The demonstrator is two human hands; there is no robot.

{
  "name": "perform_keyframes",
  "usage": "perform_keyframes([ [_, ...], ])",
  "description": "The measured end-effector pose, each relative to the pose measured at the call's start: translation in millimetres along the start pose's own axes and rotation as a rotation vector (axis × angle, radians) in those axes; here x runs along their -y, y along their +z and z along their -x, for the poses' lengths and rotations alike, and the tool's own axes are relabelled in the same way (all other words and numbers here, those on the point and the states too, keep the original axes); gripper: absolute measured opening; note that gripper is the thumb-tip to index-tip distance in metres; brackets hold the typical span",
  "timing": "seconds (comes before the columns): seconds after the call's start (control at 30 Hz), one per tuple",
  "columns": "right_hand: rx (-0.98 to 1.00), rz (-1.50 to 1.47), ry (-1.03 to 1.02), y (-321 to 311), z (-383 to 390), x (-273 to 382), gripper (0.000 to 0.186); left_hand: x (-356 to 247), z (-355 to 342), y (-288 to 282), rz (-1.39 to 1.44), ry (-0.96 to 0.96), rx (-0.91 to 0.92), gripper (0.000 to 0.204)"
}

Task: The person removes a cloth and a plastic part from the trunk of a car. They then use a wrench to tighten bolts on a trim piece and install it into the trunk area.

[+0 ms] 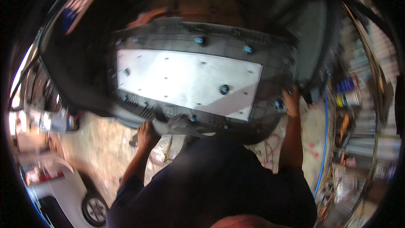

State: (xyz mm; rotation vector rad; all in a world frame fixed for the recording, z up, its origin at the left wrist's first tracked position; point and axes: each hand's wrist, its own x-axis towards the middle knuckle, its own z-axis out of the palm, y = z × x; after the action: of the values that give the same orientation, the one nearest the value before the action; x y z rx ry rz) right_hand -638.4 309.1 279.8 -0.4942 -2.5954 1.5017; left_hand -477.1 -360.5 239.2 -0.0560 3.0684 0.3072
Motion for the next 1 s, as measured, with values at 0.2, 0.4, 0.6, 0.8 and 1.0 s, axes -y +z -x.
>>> perform_keyframes([
  [0.2, -0.204, -0.004, -0.163, 13.2, 15.5, -2.1, 0.067, -47.0, 5.5, 8.5, 0.025, 0.098, -0.080, 0.044],
  [0.4, -0.195, -0.036, -0.132, 29.5, 28.8, -58.3, 0.066, -27.6, -56.8, 46.8, 0.349, 0.230, -0.196, 0.062],
  [0.6, -0.100, -0.436, 0.059, 29.3, 62.8, -51.6, 0.064, -80.8, -99.8, -9.8, -0.005, 0.295, -0.302, 0.050],
  [0.8, 0.165, -0.670, 0.580, 41.6, 123.3, -97.4, 0.055, -87.5, -101.3, -30.5, 0.014, 0.275, -0.312, 0.037],
  [1.0, 0.198, -0.540, 0.369, 50.3, 167.6, -105.3, 0.063, -60.1, -86.2, -9.7, 0.238, 0.161, -0.354, 0.046],
])
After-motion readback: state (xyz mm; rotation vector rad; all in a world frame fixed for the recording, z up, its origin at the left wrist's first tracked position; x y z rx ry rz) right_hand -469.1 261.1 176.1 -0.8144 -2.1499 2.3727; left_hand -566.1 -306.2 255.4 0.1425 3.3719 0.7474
